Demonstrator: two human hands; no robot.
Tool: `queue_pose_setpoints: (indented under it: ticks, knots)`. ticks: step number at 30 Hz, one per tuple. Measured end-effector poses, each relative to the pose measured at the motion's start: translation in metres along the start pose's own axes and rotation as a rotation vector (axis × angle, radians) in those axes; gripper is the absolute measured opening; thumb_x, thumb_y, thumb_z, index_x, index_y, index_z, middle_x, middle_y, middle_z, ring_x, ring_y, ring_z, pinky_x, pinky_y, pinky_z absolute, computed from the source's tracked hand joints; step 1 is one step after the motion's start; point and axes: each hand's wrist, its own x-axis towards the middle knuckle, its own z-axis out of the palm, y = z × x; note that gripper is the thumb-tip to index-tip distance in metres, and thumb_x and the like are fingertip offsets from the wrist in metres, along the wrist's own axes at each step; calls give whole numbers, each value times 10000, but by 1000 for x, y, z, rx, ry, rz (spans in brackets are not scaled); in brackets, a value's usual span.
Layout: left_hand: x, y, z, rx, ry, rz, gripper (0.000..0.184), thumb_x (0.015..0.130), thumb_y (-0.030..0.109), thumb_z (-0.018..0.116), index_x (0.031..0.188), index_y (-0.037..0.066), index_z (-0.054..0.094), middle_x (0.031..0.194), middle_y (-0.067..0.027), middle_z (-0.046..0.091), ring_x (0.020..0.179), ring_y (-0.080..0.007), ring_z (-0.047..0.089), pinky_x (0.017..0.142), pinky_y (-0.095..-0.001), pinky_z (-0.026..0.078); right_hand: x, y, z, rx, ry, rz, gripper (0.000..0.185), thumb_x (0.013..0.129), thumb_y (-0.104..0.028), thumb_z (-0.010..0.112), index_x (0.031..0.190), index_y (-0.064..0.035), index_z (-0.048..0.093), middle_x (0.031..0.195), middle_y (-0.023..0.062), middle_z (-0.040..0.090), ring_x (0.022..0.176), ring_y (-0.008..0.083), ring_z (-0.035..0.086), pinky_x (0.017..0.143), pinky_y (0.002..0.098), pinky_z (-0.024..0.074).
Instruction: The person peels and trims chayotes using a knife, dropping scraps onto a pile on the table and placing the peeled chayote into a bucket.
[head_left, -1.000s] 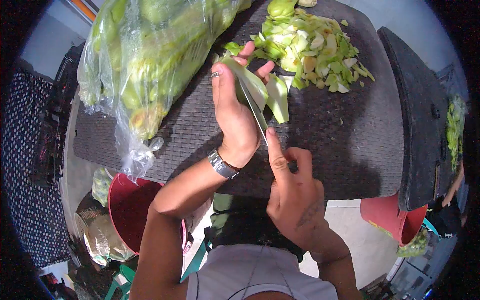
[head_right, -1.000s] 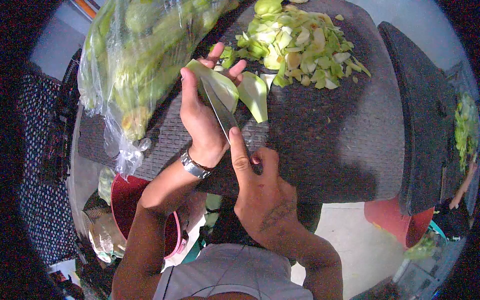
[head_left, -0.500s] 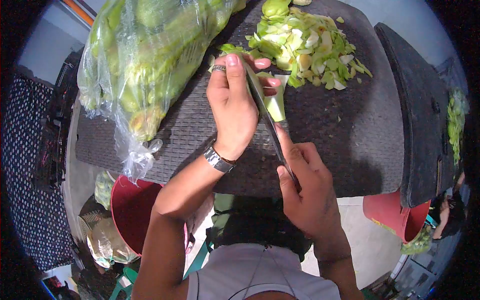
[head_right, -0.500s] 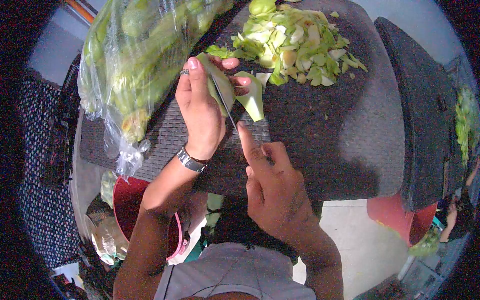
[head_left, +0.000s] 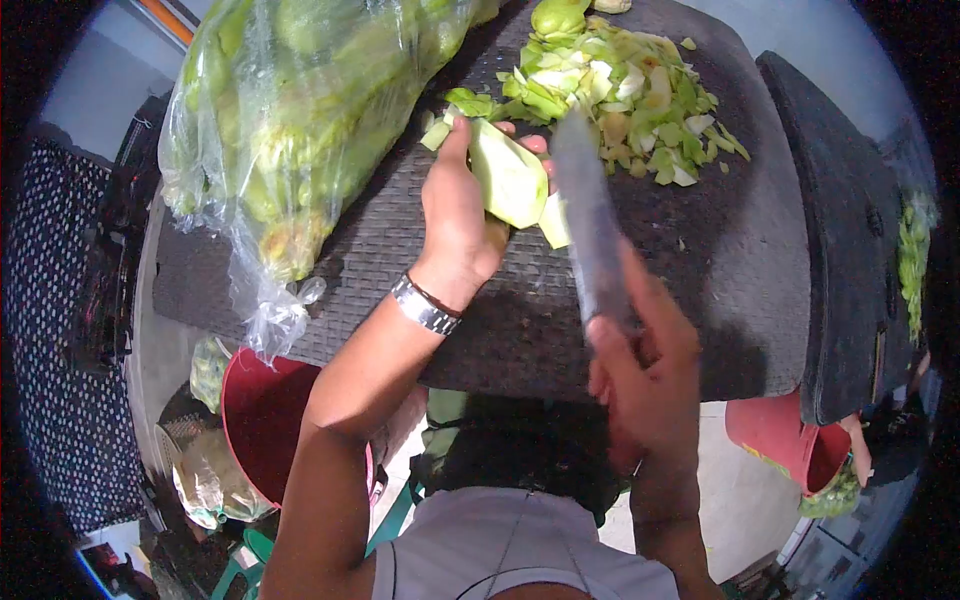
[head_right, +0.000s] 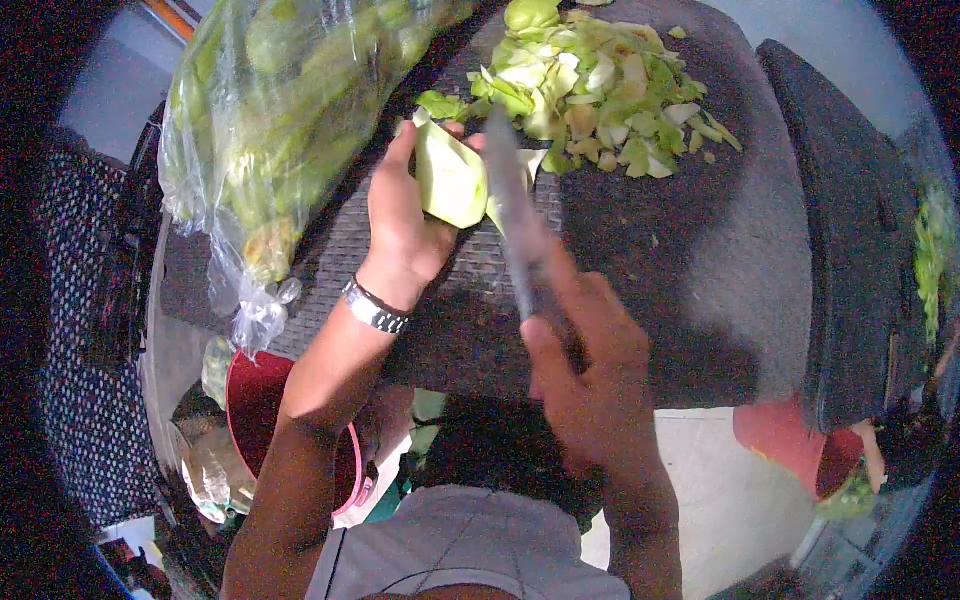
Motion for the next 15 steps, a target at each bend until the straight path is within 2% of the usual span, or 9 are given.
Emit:
queue_pose_setpoints:
  ticks: [2, 3, 4, 5, 8, 9, 10, 12, 15]
  knots:
    - [9, -2, -11, -94, -77, -87, 363, 1083, 320, 375, 1144, -9, 515, 1120, -237, 647, 961, -365, 672, 899, -499, 567, 8, 0, -6, 51, 117, 21, 641, 923, 54, 577, 1540, -94, 483, 1036, 53, 680, 542, 57, 525, 482, 221, 442]
    - [11, -2, -10, -132, -64, -129, 348, 1068, 297, 379, 1146, -14, 515, 1156, -250, 634, 992, -375, 661, 924, -512, 560, 15, 2, -12, 3, 135, -14, 639, 943, 26, 588, 1556, -101, 456, 948, 51, 694, 515, 63, 534, 462, 227, 445]
    - [12, -1, -10, -170, -51, -170, 334, 1053, 274, 383, 1148, -18, 514, 1193, -263, 622, 1024, -384, 651, 948, -525, 552, 23, 3, -18, 3, 129, -23, 636, 947, 17, 593, 1557, -100, 454, 950, 51, 694, 515, 65, 537, 459, 230, 445]
    - [10, 1, -13, -250, -110, -207, 339, 957, 169, 422, 1205, -44, 512, 1284, -278, 581, 1141, -409, 615, 1029, -587, 516, 32, 2, -26, 4, 124, -31, 634, 951, 8, 597, 1558, -99, 452, 952, 51, 694, 514, 67, 540, 455, 232, 445]
    - [1, 11, -8, -211, -286, -222, 359, 895, 89, 443, 1227, -43, 471, 1213, -234, 596, 1072, -411, 640, 1008, -657, 525, 69, 6, -48, -11, 105, -109, 624, 959, -21, 611, 1557, -102, 451, 1040, 78, 685, 508, 89, 558, 449, 250, 458]
    - [2, 13, -8, -186, -365, -230, 462, 850, 41, 451, 1300, -64, 444, 1269, -212, 578, 1100, -395, 638, 1001, -682, 523, 83, 5, -55, -23, 97, -109, 621, 959, -18, 608, 1554, -115, 457, 1140, 104, 678, 505, 99, 565, 449, 260, 467]
    - [3, 13, -7, -128, -369, -208, 471, 831, 31, 459, 1294, -54, 477, 1288, -214, 586, 1145, -402, 623, 1022, -675, 510, 96, 4, -60, -35, 91, -109, 619, 960, -14, 605, 1552, -128, 464, 1241, 130, 671, 503, 109, 573, 450, 270, 476]
    - [8, 8, -3, -15, -376, -169, 495, 792, 12, 475, 1280, -34, 544, 1324, -220, 601, 1234, -414, 594, 1064, -659, 486, 123, 7, -70, -80, 92, -134, 615, 964, -29, 614, 1552, -128, 462, 1203, 138, 675, 493, 124, 587, 438, 286, 481]
    - [7, 7, 10, 136, -329, -115, 605, 788, -48, 442, 1388, 23, 467, 1354, -205, 589, 1243, -387, 600, 1045, -631, 512, 150, 27, -73, -40, 119, -148, 615, 966, -35, 618, 1551, -137, 462, 1118, 144, 690, 485, 146, 605, 427, 310, 492]
